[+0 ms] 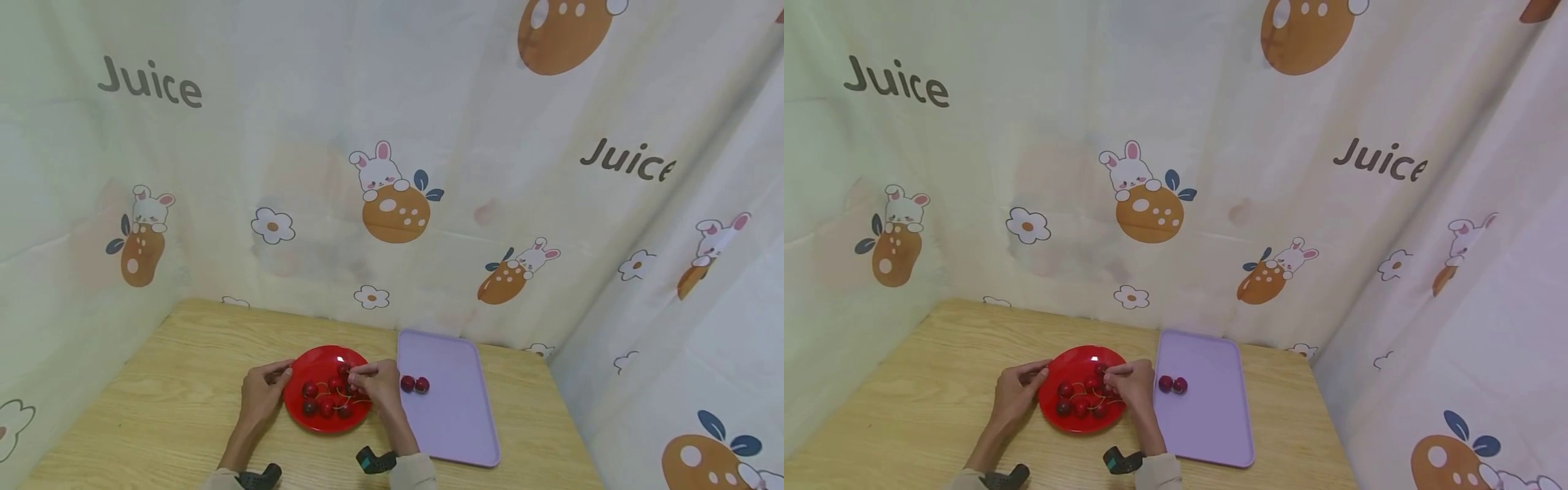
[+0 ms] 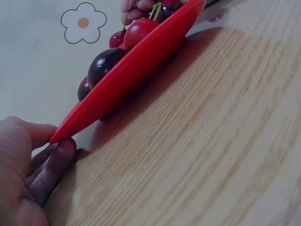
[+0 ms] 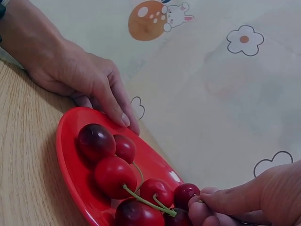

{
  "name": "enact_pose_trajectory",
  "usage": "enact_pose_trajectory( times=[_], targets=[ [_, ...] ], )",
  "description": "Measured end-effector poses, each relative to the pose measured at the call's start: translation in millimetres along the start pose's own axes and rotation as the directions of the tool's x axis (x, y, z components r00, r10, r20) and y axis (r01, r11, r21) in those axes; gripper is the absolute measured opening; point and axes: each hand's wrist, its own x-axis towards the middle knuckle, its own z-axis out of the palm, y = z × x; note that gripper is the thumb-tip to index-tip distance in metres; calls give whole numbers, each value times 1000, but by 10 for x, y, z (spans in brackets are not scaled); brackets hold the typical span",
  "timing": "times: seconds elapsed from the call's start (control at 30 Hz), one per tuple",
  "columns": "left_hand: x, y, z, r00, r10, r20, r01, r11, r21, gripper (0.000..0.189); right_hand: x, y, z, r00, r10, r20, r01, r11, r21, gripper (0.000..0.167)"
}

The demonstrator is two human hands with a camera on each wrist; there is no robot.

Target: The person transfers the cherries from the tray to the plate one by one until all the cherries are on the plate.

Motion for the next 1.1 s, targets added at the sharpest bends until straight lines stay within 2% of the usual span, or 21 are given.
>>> enact_pose_trajectory(
  times=[0.23, 0.4, 0.5, 0.7, 0.97, 1.07, 1.1],
  targets=[
    [-2, -9, -14, 1000, 5, 6, -4, 1000, -8, 23, 16, 2, 27, 1000, -13, -5, 13, 1000, -15, 10],
    [-12, 1, -11, 1000, 0, -4, 0, 1000, -9, 22, 27, -19, 59, 1000, -14, -27, 12, 997, -72, 8],
    [-15, 8, -13, 1000, 5, -7, -5, 1000, -11, 23, 38, -33, 80, 998, -48, -39, 43, 991, -129, 7],
    [-5, 9, -14, 1000, 0, -12, 0, 1000, -11, 22, 52, -52, 117, 987, -149, -60, 130, 961, -245, 8],
    [-4, 12, -17, 1000, -6, -9, 5, 1000, -24, 23, 32, -108, 149, 968, -239, -80, 199, 919, -340, 9],
    [-5, 12, -12, 1000, -1, -10, 1, 1000, -25, 22, 70, -69, 165, 964, -254, -75, 212, 910, -356, 10],
    [-4, 10, -11, 1000, 5, -12, -5, 1000, -26, 22, 124, 8, 174, 960, -270, -71, 226, 901, -370, 10]
  ],
)
